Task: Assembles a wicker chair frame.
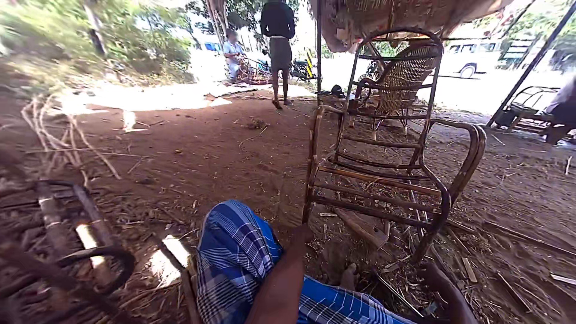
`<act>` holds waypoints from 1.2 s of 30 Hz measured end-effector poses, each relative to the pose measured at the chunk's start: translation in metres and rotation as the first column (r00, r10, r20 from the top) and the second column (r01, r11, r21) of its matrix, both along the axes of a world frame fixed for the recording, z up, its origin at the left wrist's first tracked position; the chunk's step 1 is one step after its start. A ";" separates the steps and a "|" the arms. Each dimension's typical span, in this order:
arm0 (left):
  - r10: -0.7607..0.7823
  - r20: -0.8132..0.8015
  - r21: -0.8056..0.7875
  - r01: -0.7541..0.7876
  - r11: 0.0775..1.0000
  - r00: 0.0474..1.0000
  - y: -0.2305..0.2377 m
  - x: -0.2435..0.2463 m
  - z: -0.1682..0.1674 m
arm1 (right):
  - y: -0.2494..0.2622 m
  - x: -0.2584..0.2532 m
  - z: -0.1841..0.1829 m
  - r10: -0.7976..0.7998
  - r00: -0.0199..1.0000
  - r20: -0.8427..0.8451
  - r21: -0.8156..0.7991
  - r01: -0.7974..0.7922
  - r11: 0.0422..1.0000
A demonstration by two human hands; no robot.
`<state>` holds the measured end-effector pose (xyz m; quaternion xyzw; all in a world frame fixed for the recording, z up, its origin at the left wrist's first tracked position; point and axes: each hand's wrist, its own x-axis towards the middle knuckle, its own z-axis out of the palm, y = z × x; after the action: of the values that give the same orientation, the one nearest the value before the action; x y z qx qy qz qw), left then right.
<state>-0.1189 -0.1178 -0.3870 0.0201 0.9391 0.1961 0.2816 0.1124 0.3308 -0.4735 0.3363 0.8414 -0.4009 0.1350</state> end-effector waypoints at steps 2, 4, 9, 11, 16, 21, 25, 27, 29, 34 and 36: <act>0.057 -0.018 0.053 -0.056 0.997 0.998 -0.001 0.000 0.005 | 0.006 -0.003 0.005 -0.103 0.992 -0.073 0.033 0.105 0.994; 0.104 -0.017 0.091 -0.103 0.991 0.994 -0.002 -0.005 0.004 | 0.009 -0.008 0.013 -0.201 0.969 -0.144 0.066 0.213 0.975; 0.162 -0.006 0.121 -0.160 0.980 0.987 -0.013 -0.015 -0.014 | 0.006 -0.020 0.033 -0.360 0.869 -0.339 0.024 0.390 0.921; 0.189 -0.015 0.129 -0.186 0.974 0.982 -0.014 -0.021 -0.024 | 0.005 -0.025 0.036 -0.436 0.797 -0.419 -0.034 0.466 0.884; 0.256 -0.065 0.186 -0.240 0.953 0.964 -0.019 -0.042 -0.043 | -0.016 -0.032 0.075 -0.518 0.714 -0.471 -0.115 0.532 0.839; 0.324 -0.025 0.305 -0.302 0.903 0.946 -0.019 -0.050 -0.045 | 0.005 -0.044 0.058 -0.563 0.636 -0.528 -0.223 0.536 0.814; 0.420 -0.065 0.456 -0.347 0.819 0.905 -0.017 -0.060 -0.083 | 0.038 -0.045 0.027 -0.399 0.605 -0.689 -0.191 0.380 0.905; 0.433 -0.176 0.523 -0.288 0.802 0.884 -0.016 -0.055 -0.097 | 0.032 -0.054 0.042 -0.486 0.676 -0.554 -0.208 0.453 0.867; 0.446 -0.326 0.521 -0.236 0.820 0.834 -0.017 -0.028 -0.061 | 0.058 -0.055 0.022 -0.459 0.671 -0.582 -0.196 0.432 0.880; 0.335 0.235 0.498 -0.409 0.765 0.912 -0.040 -0.026 0.085 | 0.034 -0.060 0.049 -0.416 0.704 -0.575 -0.197 0.374 0.906; 0.287 0.212 0.498 -0.356 0.791 0.934 -0.039 -0.030 0.080 | 0.004 -0.066 0.073 -0.418 0.713 -0.563 -0.232 0.348 0.908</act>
<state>-0.1491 -0.1564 -0.3071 -0.0757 0.8184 0.4927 0.2858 0.0460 0.3352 -0.4008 0.3506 0.7286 -0.5509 -0.2068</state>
